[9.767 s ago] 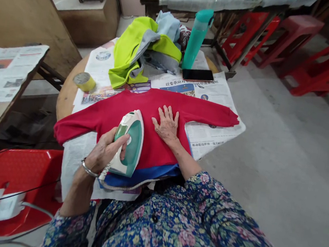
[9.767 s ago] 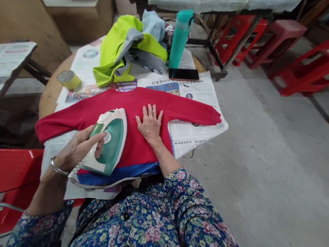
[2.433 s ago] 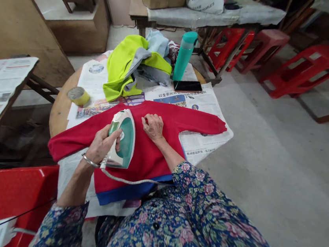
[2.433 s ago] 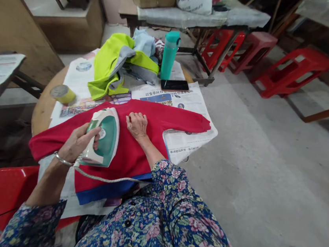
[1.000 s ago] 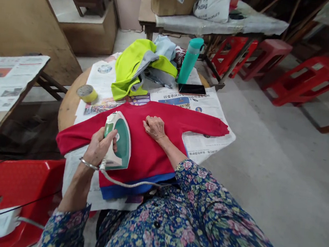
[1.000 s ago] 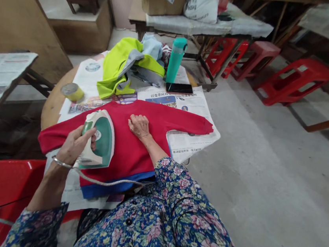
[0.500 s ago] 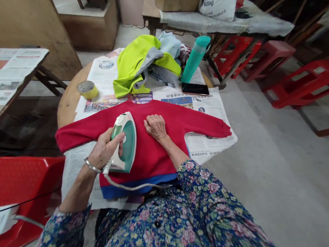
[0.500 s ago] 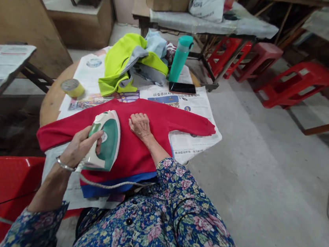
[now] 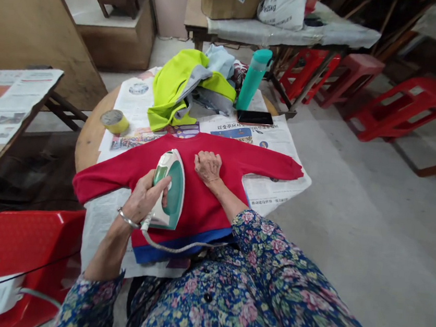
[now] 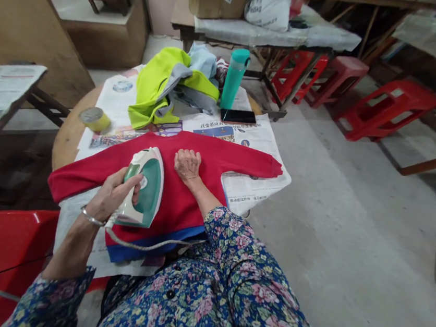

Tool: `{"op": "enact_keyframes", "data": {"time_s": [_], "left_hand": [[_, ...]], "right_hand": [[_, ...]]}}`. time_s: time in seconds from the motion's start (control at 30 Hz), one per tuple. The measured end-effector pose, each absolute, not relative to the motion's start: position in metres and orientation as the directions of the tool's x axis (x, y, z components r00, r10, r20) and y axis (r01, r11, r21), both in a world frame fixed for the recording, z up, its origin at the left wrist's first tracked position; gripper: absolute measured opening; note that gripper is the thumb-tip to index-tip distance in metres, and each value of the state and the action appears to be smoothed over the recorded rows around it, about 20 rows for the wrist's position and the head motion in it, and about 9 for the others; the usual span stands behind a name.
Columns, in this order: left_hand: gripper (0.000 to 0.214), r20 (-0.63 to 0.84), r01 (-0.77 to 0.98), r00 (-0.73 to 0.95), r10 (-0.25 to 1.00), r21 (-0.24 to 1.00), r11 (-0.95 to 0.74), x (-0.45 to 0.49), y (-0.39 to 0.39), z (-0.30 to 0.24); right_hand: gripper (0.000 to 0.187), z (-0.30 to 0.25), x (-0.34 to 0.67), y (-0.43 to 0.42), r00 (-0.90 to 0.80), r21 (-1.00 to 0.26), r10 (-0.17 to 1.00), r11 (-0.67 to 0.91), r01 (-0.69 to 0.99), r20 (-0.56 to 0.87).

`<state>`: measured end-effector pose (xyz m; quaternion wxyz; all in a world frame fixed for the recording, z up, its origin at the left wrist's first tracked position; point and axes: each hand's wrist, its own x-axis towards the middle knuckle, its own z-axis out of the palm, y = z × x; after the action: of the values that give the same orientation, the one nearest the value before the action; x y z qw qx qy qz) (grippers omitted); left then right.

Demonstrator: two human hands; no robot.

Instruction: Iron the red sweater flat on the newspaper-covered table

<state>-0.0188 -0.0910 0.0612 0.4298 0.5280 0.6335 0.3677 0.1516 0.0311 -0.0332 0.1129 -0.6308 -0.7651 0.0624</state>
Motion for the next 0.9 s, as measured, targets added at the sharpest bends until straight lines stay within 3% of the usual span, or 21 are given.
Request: {"op": "enact_keyframes", "data": {"time_s": [0.17, 0.33, 0.53, 0.7, 0.9], "left_hand": [[0.038, -0.146, 0.414, 0.01, 0.989, 0.901, 0.129, -0.014, -0.106, 0.063], [0.041, -0.201, 0.278, 0.017, 0.98, 0.942, 0.188, -0.005, -0.081, 0.055], [0.04, -0.192, 0.263, 0.099, 0.976, 0.951, 0.16, 0.01, -0.046, 0.058], [0.035, -0.237, 0.202, 0.097, 0.967, 0.956, 0.214, 0.021, -0.016, 0.062], [0.036, -0.255, 0.147, 0.068, 0.965, 0.959, 0.243, 0.026, 0.012, 0.063]], "right_hand": [[0.029, -0.023, 0.152, 0.035, -0.124, -0.265, 0.99, 0.136, 0.955, 0.061], [0.025, -0.017, 0.173, 0.027, -0.236, -0.245, 0.969, 0.247, 0.937, 0.074], [0.034, -0.028, 0.218, 0.001, -0.225, -0.191, 0.965, 0.248, 0.95, 0.136], [0.042, -0.048, 0.228, -0.01, -0.181, -0.22, 0.954, 0.234, 0.947, 0.237], [0.042, -0.052, 0.223, -0.01, -0.151, -0.237, 0.958, 0.209, 0.949, 0.242]]}}
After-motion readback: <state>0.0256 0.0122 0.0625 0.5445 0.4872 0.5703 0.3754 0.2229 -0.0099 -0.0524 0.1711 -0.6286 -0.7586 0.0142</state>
